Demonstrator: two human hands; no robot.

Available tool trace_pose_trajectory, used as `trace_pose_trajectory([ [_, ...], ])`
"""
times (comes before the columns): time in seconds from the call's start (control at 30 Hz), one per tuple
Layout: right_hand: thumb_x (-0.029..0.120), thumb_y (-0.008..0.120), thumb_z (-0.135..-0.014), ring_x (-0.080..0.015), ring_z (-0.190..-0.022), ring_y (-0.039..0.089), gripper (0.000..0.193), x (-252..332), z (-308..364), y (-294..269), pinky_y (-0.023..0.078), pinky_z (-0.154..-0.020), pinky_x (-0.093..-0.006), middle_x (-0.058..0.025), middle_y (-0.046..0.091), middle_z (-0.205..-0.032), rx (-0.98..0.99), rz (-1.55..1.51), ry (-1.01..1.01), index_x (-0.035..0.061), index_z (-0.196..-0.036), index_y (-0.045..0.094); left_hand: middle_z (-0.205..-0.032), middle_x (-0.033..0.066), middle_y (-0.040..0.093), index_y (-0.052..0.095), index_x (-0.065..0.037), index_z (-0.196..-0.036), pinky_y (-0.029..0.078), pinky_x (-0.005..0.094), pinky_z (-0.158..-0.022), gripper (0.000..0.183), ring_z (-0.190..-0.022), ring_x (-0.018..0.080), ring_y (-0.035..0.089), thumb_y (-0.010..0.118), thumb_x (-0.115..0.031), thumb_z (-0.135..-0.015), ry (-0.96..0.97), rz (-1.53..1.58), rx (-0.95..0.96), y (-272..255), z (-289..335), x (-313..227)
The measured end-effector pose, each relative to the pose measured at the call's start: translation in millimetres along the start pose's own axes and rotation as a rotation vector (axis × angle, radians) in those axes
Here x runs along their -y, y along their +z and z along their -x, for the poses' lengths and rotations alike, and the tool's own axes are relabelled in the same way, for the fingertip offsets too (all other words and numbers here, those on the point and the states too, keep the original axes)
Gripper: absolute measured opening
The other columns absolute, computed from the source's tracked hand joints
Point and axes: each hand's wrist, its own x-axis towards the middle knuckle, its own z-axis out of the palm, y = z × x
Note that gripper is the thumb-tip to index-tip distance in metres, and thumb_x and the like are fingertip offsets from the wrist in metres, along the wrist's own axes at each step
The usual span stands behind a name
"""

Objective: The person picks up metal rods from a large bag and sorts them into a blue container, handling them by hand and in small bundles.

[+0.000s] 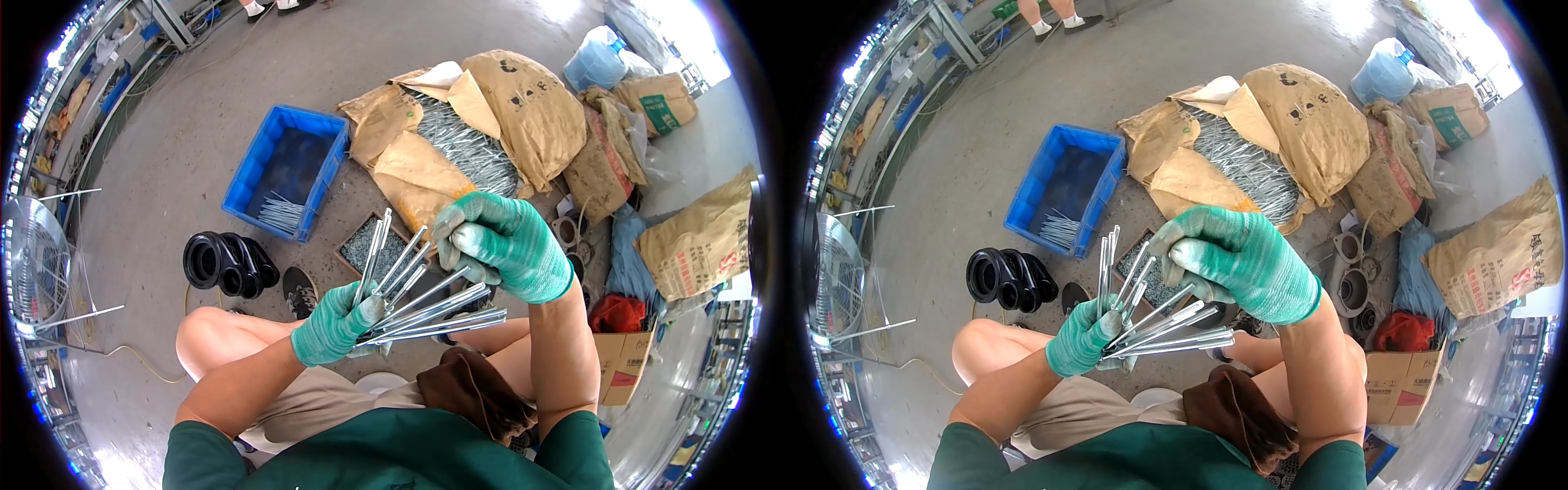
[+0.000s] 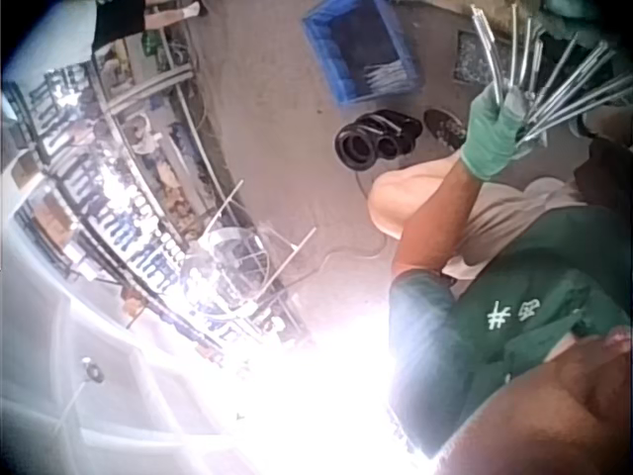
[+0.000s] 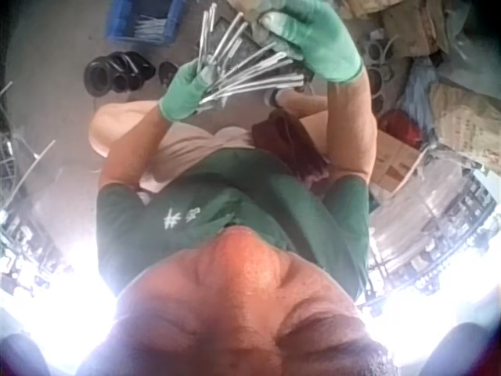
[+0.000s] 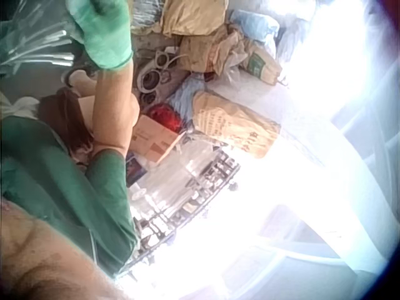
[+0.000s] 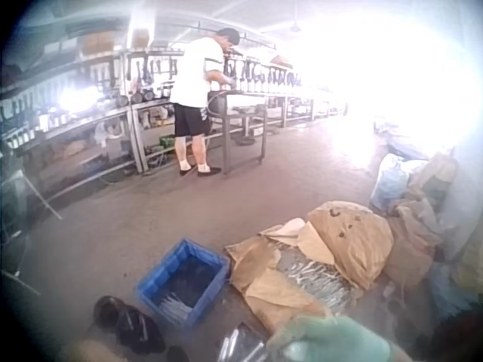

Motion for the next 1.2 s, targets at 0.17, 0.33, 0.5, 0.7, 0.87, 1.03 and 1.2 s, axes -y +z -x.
trace_pose_trajectory([
  [0.17, 0.013, 0.064, -0.096, -0.0034, -0.065, 0.052, 0.020, -3.0, -0.2, 7.5, 0.043, -0.056, -0.0195, -0.0008, 0.064, -0.085, 0.038, -0.010, 0.007, 0.0047, -0.114, 0.060, -0.071, 0.0044, 0.067, 0.061, -0.011, -0.095, 0.040, 0.0217, -0.044, 0.030, -0.054, 0.0071, 0.057, 0.061, -0.041, -0.097, -0.031, 0.021, 0.021, 0.5, 1.5, 0.1],
  [0.33, 0.017, 0.066, -0.095, -0.0017, -0.064, 0.052, 0.026, 0.8, -1.1, 6.0, 0.038, -0.051, -0.0166, -0.0007, 0.063, -0.083, 0.111, -0.164, 0.137, 0.0089, -0.116, 0.054, -0.076, 0.0010, 0.067, 0.062, -0.010, -0.097, 0.045, 0.0220, -0.051, 0.026, -0.062, 0.0056, 0.058, 0.062, -0.036, -0.098, -0.007, 0.011, 0.022, -3.7, 2.0, 10.8],
  [0.5, 0.027, 0.067, -0.093, -0.0022, -0.060, 0.049, 0.030, -13.0, -4.4, 9.6, 0.034, -0.048, -0.0167, 0.0008, 0.061, -0.079, 0.083, -0.206, 0.203, 0.0070, -0.112, 0.058, -0.080, -0.0027, 0.064, 0.063, -0.009, -0.100, 0.047, 0.0230, -0.059, 0.024, -0.069, 0.0038, 0.057, 0.064, -0.033, -0.097, -0.012, -0.023, 0.032, -5.2, 3.8, 9.0],
  [0.7, 0.015, 0.059, -0.092, -0.0079, -0.056, 0.051, 0.022, -20.6, -9.9, 7.0, 0.035, -0.045, -0.0196, -0.0060, 0.059, -0.076, -0.011, -0.421, 0.144, 0.0010, -0.108, 0.057, -0.076, -0.0028, 0.062, 0.064, -0.008, -0.098, 0.046, 0.0232, -0.059, 0.032, -0.068, 0.0043, 0.055, 0.066, -0.040, -0.095, 0.006, -0.057, 0.020, -5.0, 4.2, 9.1],
  [0.87, 0.010, 0.054, -0.095, -0.0080, -0.060, 0.052, 0.017, -18.2, -9.4, 4.6, 0.037, -0.046, -0.0192, -0.0089, 0.062, -0.084, 0.025, -0.328, 0.119, 0.0007, -0.108, 0.058, -0.076, 0.0061, 0.068, 0.066, -0.001, -0.098, 0.053, 0.0271, -0.057, 0.059, -0.065, 0.0130, 0.065, 0.065, -0.059, -0.088, -0.162, 0.021, 0.058, -3.5, 6.9, 0.9],
  [1.03, 0.014, 0.057, -0.099, -0.0057, -0.063, 0.054, 0.019, -11.2, -7.9, 8.1, 0.040, -0.050, -0.0176, -0.0071, 0.066, -0.091, -0.046, -0.191, 0.119, 0.0016, -0.114, 0.060, -0.079, 0.0113, 0.069, 0.065, 0.001, -0.100, 0.057, 0.0319, -0.056, 0.060, -0.066, 0.0198, 0.069, 0.065, -0.058, -0.088, -0.174, 0.029, 0.040, -6.9, 6.0, 9.9],
  [1.2, 0.017, 0.060, -0.099, -0.0037, -0.063, 0.054, 0.023, -10.8, -5.5, 8.2, 0.039, -0.050, -0.0168, -0.0044, 0.066, -0.091, 0.005, -0.058, 0.077, 0.0015, -0.115, 0.061, -0.085, 0.0106, 0.070, 0.067, 0.001, -0.102, 0.055, 0.0299, -0.058, 0.054, -0.068, 0.0174, 0.068, 0.066, -0.051, -0.091, -0.221, 0.123, 0.067, -2.2, 5.3, 4.3],
])
